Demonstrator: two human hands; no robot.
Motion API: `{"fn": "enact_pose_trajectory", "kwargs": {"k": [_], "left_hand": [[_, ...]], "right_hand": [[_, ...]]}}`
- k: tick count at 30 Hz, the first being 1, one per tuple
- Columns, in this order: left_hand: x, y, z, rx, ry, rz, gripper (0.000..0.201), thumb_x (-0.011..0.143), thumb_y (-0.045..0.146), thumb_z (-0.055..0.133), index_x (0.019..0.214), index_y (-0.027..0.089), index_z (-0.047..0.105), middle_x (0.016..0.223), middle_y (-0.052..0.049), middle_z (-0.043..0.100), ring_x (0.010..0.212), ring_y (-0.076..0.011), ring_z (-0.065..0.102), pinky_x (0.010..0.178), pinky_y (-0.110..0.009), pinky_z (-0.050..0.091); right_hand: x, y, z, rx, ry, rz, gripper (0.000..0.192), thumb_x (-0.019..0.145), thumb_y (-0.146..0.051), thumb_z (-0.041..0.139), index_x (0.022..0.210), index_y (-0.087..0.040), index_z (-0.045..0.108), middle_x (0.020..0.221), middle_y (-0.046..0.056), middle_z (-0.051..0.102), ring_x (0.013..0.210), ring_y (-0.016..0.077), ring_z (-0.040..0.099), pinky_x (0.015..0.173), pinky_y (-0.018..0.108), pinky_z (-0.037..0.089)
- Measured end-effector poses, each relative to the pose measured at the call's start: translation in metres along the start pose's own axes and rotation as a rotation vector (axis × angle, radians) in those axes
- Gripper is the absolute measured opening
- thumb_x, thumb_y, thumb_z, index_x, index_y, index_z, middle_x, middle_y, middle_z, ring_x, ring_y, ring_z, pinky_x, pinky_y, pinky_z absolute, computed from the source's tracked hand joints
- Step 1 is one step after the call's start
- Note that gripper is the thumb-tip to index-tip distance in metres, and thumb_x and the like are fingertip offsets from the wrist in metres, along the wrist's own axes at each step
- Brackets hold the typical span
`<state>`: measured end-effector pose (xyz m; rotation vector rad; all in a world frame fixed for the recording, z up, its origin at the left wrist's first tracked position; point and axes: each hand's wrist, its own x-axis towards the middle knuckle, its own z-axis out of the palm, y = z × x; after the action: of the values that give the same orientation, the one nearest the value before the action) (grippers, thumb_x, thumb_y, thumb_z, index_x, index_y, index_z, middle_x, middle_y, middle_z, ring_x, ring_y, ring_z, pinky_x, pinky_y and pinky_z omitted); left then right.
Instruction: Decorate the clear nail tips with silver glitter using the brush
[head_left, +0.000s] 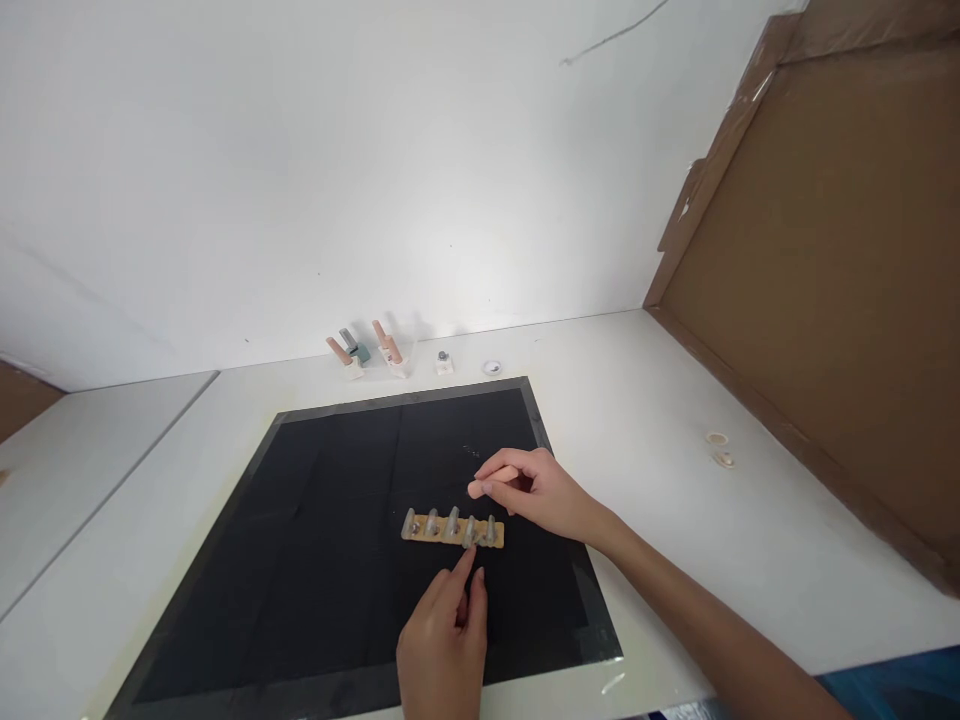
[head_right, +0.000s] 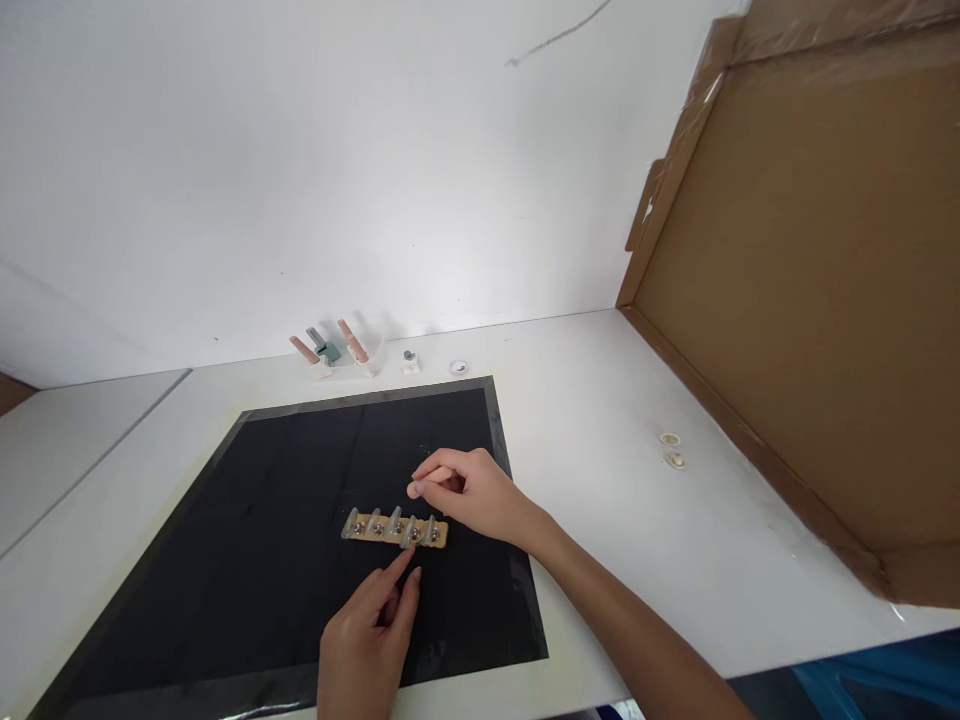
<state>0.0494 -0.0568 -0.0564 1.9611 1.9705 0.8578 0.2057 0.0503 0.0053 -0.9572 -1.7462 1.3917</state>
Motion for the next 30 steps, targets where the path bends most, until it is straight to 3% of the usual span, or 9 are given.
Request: {"fn": "enact_pose_trajectory", "kwargs": {"k": [5, 13, 20, 24, 26, 28, 30], "left_hand": [[0.0, 0.004, 0.0, 0.075, -0.016, -0.009, 0.043, 0.092, 0.038, 0.039, 0.108, 0.014, 0.07, 0.054, -0.001, 0.055, 0.044, -0.014, 0.054, 0.041, -0.021, 0.04], [0.003, 0.006, 0.0, 0.112, -0.036, -0.031, 0.041, 0.091, 0.035, 0.038, 0.107, 0.013, 0.07, 0.055, -0.001, 0.055, 0.046, -0.0147, 0.055, 0.041, -0.021, 0.041], [0.002, 0.002, -0.01, -0.051, 0.014, -0.029, 0.036, 0.089, 0.036, 0.045, 0.104, 0.013, 0.069, 0.057, 0.0, 0.054, 0.047, -0.0137, 0.053, 0.047, -0.022, 0.045], [0.009, -0.023, -0.038, -0.05, 0.185, -0.085, 0.035, 0.085, 0.043, 0.05, 0.098, 0.015, 0.067, 0.063, -0.001, 0.056, 0.053, -0.0157, 0.055, 0.054, -0.026, 0.047], [0.019, -0.044, -0.054, 0.042, 0.235, -0.164, 0.043, 0.082, 0.047, 0.052, 0.108, 0.015, 0.063, 0.073, -0.004, 0.06, 0.06, -0.0193, 0.056, 0.055, -0.029, 0.048], [0.032, -0.065, -0.067, 0.059, 0.182, -0.168, 0.05, 0.08, 0.044, 0.054, 0.119, 0.014, 0.056, 0.089, -0.009, 0.064, 0.08, -0.0255, 0.061, 0.067, -0.035, 0.051], [0.046, -0.081, -0.076, -0.018, 0.055, -0.105, 0.049, 0.079, 0.038, 0.056, 0.123, 0.015, 0.052, 0.098, -0.01, 0.066, 0.095, -0.0269, 0.06, 0.078, -0.037, 0.051]], "right_hand": [[0.0, 0.0, 0.0, -0.005, 0.008, 0.011, 0.017, 0.085, -0.031, 0.057, 0.086, -0.017, 0.067, 0.072, 0.004, 0.07, 0.05, 0.0094, 0.042, 0.047, 0.023, 0.033], [0.0, 0.005, -0.001, 0.036, 0.026, 0.003, 0.02, 0.086, -0.035, 0.056, 0.091, -0.018, 0.065, 0.083, 0.006, 0.073, 0.066, 0.0154, 0.059, 0.055, 0.026, 0.047], [-0.001, -0.001, -0.004, 0.067, 0.221, -0.087, 0.026, 0.088, -0.037, 0.055, 0.106, -0.022, 0.066, 0.091, 0.005, 0.072, 0.065, 0.0142, 0.061, 0.059, 0.027, 0.05], [-0.002, 0.001, -0.005, 0.076, 0.302, -0.128, 0.029, 0.088, -0.036, 0.054, 0.111, -0.023, 0.065, 0.091, 0.007, 0.071, 0.065, 0.0154, 0.062, 0.047, 0.024, 0.044], [-0.001, 0.002, -0.005, 0.076, 0.347, -0.136, 0.032, 0.089, -0.037, 0.053, 0.116, -0.022, 0.062, 0.079, 0.005, 0.07, 0.053, 0.0127, 0.057, 0.043, 0.024, 0.042], [0.001, 0.001, -0.004, 0.069, 0.381, -0.13, 0.034, 0.09, -0.038, 0.051, 0.119, -0.022, 0.06, 0.07, 0.002, 0.067, 0.045, 0.0103, 0.05, 0.044, 0.025, 0.042], [0.001, -0.001, -0.004, 0.067, 0.418, -0.13, 0.032, 0.09, -0.039, 0.05, 0.114, -0.021, 0.061, 0.071, 0.002, 0.066, 0.047, 0.0109, 0.051, 0.048, 0.026, 0.045]]}}
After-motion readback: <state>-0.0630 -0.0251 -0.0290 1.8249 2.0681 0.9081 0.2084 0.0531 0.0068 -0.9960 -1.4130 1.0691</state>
